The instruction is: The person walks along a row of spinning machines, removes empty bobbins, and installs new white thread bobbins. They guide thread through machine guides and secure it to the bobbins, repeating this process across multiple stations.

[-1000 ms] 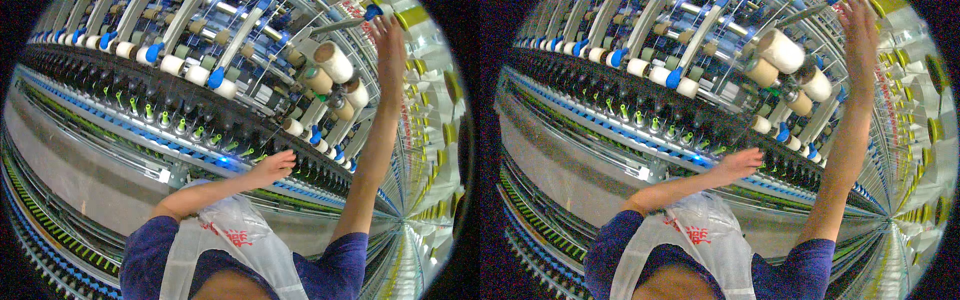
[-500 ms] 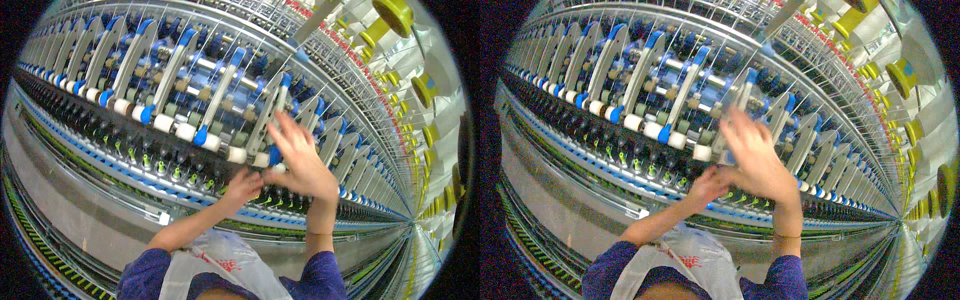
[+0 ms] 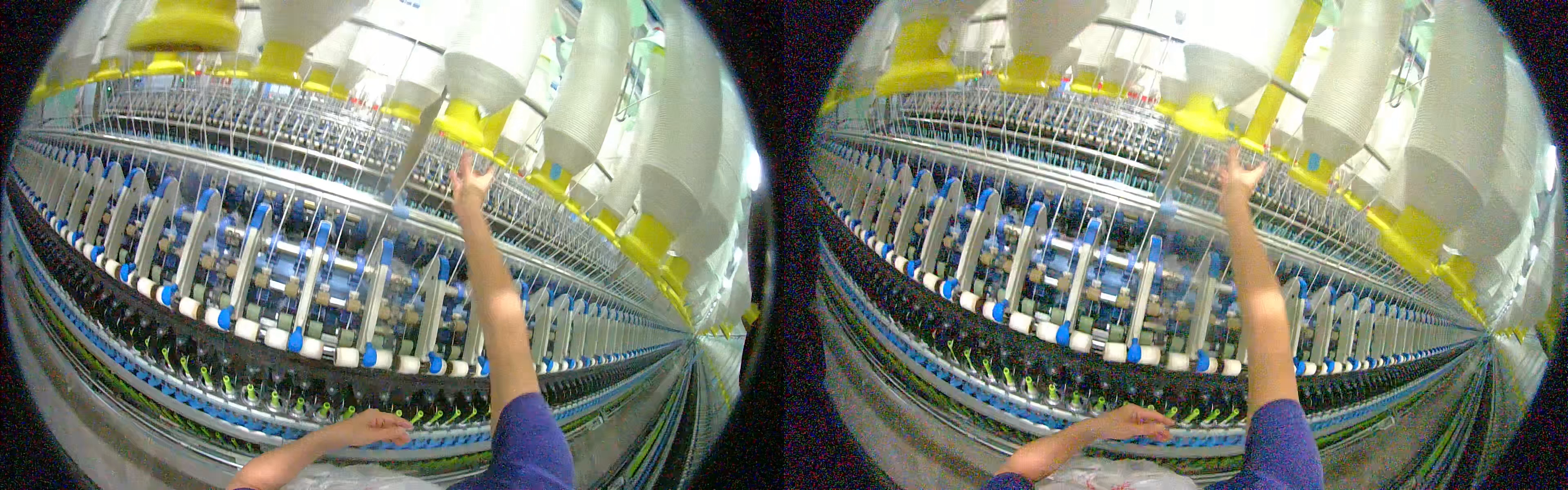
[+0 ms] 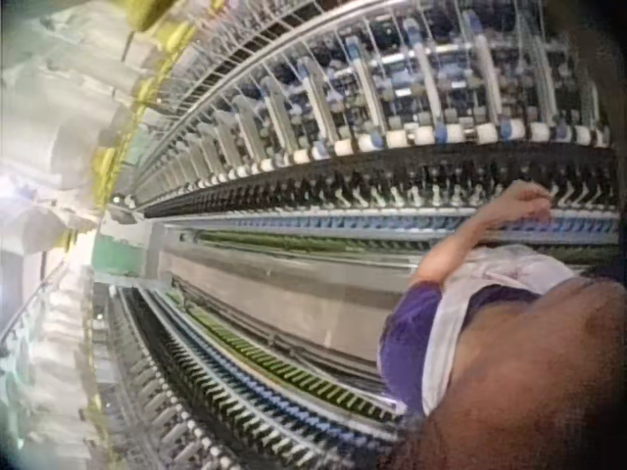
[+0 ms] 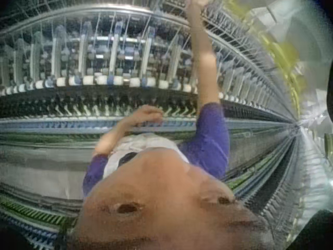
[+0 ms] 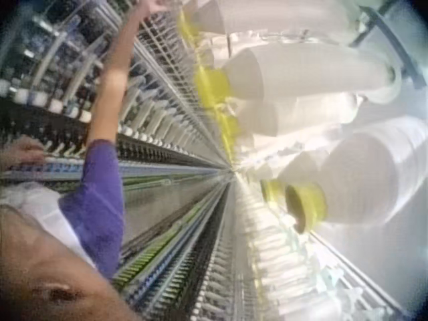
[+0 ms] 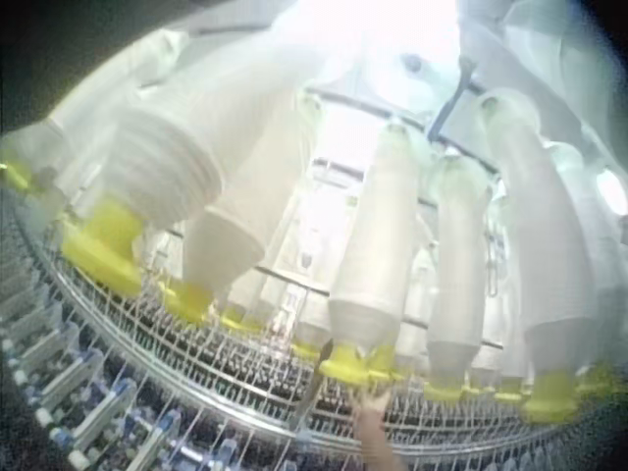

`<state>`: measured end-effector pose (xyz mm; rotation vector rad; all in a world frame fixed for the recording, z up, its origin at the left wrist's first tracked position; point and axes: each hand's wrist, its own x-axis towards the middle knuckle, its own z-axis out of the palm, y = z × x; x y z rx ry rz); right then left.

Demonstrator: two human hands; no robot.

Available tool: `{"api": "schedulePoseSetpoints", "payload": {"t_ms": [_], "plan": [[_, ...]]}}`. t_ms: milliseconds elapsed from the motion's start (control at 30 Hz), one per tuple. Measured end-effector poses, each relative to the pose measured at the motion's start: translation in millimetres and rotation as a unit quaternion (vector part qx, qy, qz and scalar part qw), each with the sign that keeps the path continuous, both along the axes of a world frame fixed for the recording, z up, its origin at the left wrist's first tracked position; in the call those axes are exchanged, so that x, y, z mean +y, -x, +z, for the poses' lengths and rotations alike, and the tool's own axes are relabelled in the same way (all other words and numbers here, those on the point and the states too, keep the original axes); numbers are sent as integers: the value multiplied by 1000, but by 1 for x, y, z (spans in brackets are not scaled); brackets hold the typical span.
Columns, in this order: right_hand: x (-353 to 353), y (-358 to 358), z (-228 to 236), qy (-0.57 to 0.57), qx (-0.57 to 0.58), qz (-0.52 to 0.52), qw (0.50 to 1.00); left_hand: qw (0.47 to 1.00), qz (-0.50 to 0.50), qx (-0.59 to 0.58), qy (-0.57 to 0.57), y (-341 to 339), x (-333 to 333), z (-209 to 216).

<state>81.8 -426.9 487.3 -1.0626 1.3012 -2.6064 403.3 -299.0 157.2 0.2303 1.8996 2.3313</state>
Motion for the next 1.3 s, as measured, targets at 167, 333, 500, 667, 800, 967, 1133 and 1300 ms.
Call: {"api": "schedulePoseSetpoints", "payload": {"t_ms": [167,333,500,667,800,967,1133,1300], "plan": [[-2,40,87,-91,86,63,990,990,105,72,61,4,-24,29],[93,-123,-62,-243,132,95,956,845,423,283,164,15,-78,131],[190,-294,-272,-323,153,366,859,948,277,122,101,25,-93,214],[284,-209,-202,-425,250,169,853,553,320,244,729,-56,-132,206],[348,-201,-69,80,239,64,966,397,365,112,835,-111,-224,169],[373,-283,48,331,296,-41,895,523,385,0,760,-141,-259,93],[373,-328,142,226,326,-98,913,396,398,108,821,-128,-172,134],[364,-309,121,37,256,103,960,378,400,563,617,-114,-9,231]]}}
